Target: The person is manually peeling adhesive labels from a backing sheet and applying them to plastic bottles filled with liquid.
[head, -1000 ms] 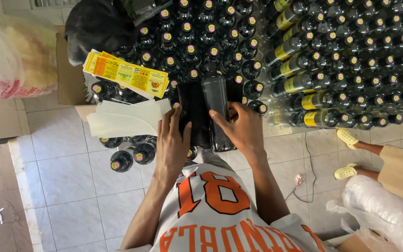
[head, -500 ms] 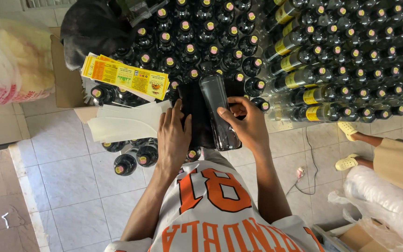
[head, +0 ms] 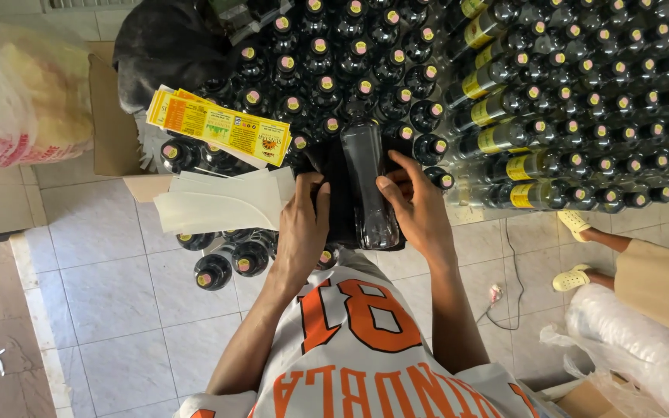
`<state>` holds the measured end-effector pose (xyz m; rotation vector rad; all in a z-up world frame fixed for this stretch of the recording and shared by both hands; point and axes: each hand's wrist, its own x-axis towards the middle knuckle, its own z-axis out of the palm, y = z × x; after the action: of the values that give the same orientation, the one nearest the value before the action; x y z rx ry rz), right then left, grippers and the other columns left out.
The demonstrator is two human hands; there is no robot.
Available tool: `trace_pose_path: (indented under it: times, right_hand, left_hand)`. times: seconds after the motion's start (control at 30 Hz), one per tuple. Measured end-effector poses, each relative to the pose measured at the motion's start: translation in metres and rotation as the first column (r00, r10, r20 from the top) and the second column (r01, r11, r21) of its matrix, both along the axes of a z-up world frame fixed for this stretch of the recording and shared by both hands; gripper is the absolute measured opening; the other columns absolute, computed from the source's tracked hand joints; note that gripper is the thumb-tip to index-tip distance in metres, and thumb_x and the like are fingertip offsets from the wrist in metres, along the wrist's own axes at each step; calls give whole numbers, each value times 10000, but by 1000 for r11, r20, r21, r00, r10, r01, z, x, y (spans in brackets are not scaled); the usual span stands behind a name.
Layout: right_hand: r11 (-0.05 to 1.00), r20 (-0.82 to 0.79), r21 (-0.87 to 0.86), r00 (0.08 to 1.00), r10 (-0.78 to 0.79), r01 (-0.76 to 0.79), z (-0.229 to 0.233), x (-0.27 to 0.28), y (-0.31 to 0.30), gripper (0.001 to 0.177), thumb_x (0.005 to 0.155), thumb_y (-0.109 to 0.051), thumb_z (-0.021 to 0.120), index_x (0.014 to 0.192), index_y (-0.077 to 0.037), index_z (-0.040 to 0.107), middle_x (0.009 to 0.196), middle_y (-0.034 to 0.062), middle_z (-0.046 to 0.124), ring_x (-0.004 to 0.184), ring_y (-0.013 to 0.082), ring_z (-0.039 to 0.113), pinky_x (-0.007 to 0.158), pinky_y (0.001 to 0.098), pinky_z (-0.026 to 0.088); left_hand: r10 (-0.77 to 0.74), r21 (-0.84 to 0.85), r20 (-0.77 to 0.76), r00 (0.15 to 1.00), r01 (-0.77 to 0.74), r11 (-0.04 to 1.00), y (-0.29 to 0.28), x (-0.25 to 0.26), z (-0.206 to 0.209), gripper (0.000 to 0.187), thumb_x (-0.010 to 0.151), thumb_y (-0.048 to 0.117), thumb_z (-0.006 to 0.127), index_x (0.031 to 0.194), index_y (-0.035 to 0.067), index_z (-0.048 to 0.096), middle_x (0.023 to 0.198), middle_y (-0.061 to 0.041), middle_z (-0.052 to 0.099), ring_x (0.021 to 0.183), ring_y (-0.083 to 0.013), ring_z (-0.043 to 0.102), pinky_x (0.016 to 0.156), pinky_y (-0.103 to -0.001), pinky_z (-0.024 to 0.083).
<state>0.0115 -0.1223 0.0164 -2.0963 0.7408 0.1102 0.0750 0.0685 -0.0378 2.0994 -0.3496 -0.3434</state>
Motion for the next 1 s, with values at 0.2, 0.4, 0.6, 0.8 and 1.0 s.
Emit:
trace_pose_path:
  times: [0.2, 0.4, 0.6, 0.8, 1.0]
  right_hand:
    - [992, -30, -81, 995, 100, -102, 4, 4, 2, 495, 1154, -451, 563, 1504, -103, 592, 1199, 155, 743, 1056, 310, 755, 852, 466, 644]
    - [890, -140, -397, 973, 185, -226, -6, 9, 21, 998, 865, -621, 875, 1545, 5, 499, 1276, 185, 551, 1163, 398, 687, 904, 550, 673]
    - [997, 26, -78, 1000, 12, -10, -2, -1, 16, 780, 923, -495, 823, 1517, -81, 535, 1222, 165, 677, 1103, 318, 750, 849, 412, 665]
    - [984, 108, -174, 992, 62, -43, -18, -9, 11, 645, 986, -480, 803, 1401, -42, 577, 1173, 208, 666, 1067, 365, 744, 818, 394, 667]
    - [932, 198, -357, 971, 137, -59, -34, -29, -13, 395, 1181, -400, 565, 1346, -56, 671, 1237, 138, 611, 1129, 336, 706, 773, 363, 667]
  left_hand:
    - [-22, -118, -106, 994, 9, 993, -2, 2, 2, 191, 1167, 213, 530, 1333, 118, 534, 1187, -246, 764, 976, -470, 800, 745, -541, 653]
    - [3, -229, -121, 993, -30, 973, -3, 4, -1, 229, 1150, 175, 570, 1355, 75, 586, 1194, -260, 744, 945, -420, 819, 730, -505, 660]
    - [36, -269, -107, 994, -63, 961, -3, 4, -7, 228, 1134, 160, 596, 1329, 43, 609, 1154, -268, 734, 917, -444, 813, 732, -502, 668]
    - [55, -302, -97, 994, -82, 950, -4, 1, -7, 219, 1127, 123, 607, 1321, 21, 613, 1143, -272, 727, 955, -470, 808, 772, -523, 677]
    - [62, -364, -182, 981, -126, 923, 1, -4, -18, 281, 1115, 127, 630, 1381, 39, 606, 1161, -212, 704, 884, -315, 797, 686, -395, 673]
